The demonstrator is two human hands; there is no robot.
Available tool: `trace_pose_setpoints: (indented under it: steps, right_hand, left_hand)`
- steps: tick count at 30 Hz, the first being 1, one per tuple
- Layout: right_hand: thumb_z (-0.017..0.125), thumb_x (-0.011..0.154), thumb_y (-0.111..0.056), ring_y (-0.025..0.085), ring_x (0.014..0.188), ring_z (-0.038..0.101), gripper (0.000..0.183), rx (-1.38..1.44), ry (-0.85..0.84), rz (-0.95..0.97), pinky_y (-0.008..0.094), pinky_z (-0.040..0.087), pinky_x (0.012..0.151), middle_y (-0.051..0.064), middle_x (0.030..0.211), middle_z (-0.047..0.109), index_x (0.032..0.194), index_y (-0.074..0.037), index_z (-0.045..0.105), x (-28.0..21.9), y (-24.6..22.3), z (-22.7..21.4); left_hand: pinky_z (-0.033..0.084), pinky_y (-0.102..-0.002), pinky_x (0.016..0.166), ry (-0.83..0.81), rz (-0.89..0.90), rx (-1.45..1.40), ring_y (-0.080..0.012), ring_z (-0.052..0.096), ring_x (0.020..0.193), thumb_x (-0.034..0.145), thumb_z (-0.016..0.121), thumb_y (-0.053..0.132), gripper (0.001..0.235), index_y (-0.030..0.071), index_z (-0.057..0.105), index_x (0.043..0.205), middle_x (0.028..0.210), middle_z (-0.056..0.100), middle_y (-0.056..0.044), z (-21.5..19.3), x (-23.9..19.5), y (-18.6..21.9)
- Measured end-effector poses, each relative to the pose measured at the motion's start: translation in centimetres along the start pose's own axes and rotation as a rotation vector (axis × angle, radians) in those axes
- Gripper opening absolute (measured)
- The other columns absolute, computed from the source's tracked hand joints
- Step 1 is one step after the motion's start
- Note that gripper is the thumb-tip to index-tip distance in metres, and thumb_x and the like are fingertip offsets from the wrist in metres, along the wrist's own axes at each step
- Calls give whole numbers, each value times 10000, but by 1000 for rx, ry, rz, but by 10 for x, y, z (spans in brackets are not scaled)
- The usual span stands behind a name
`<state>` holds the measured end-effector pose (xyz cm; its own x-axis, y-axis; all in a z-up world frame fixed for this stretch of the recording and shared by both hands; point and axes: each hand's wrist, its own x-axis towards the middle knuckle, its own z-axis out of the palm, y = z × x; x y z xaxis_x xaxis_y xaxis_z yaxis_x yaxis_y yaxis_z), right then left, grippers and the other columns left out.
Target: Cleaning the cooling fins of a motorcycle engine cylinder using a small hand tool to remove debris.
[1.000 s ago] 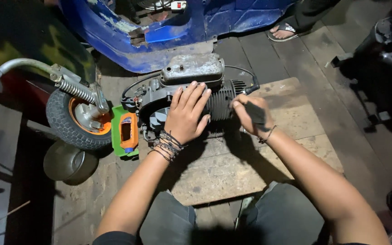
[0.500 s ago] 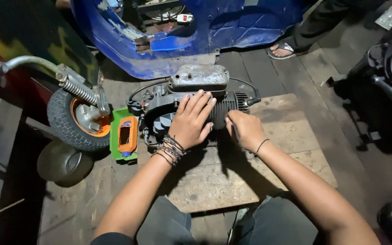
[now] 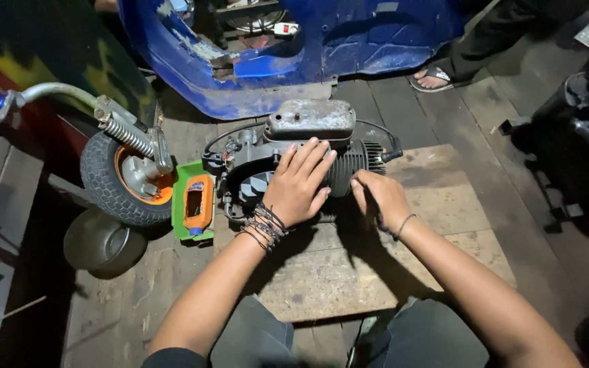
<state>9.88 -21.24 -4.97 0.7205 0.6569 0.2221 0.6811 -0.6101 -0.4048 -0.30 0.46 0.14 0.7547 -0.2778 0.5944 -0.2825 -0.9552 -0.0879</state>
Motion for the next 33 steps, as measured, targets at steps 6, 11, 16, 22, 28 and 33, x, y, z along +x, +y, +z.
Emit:
trace_pose_setpoints:
  steps: [6, 11, 16, 22, 28, 33]
  right_hand:
    - [458, 1025, -400, 396, 916, 706, 246, 43, 4, 12, 517, 576, 774, 93, 824, 700, 938, -230, 612, 5, -4, -14]
    - [499, 993, -360, 360, 910, 722, 169, -80, 7, 6, 499, 587, 782, 92, 840, 684, 937, -237, 600, 10, 3, 0]
    - [466, 1020, -337, 429, 893, 711, 219, 42, 23, 24, 552, 577, 771, 147, 837, 702, 937, -190, 606, 7, -9, -10]
    - [492, 1009, -361, 458, 949, 677, 237, 247, 17, 67, 565, 565, 728, 142, 837, 710, 888, -188, 599, -6, -18, -14]
    - [471, 1037, -323, 413, 924, 697, 212, 131, 106, 33, 531, 562, 757, 156, 853, 683, 981, -196, 631, 0, 2, -3]
    - [491, 1015, -328, 410, 893, 707, 202, 86, 16, 25, 530, 574, 787, 149, 818, 684, 954, -192, 628, 5, -4, -4]
  left_hand:
    - [158, -502, 1235, 15, 1, -3, -311, 354, 1480, 882, 670, 354, 725, 91, 449, 1520, 1538, 450, -148, 0, 2, 0]
    - [158, -497, 1234, 24, 11, 2, -305, 353, 1482, 898, 654, 359, 704, 95, 454, 1519, 1540, 451, -143, 2, 3, 1]
    - [166, -500, 1235, 26, 6, -1, -308, 352, 1481, 894, 660, 356, 711, 96, 450, 1522, 1542, 446, -145, -1, 1, 2]
    - [168, -502, 1226, 25, 11, -7, -315, 359, 1473, 905, 670, 345, 702, 90, 454, 1524, 1534, 457, -150, 0, 1, 1]
    - [140, -496, 1235, -6, 2, -16, -315, 337, 1487, 918, 669, 339, 703, 90, 438, 1534, 1548, 439, -152, -3, 2, 3]
    - [126, -497, 1237, -7, 4, -3, -312, 326, 1491, 919, 679, 336, 710, 94, 432, 1539, 1553, 432, -149, -1, 2, 3]
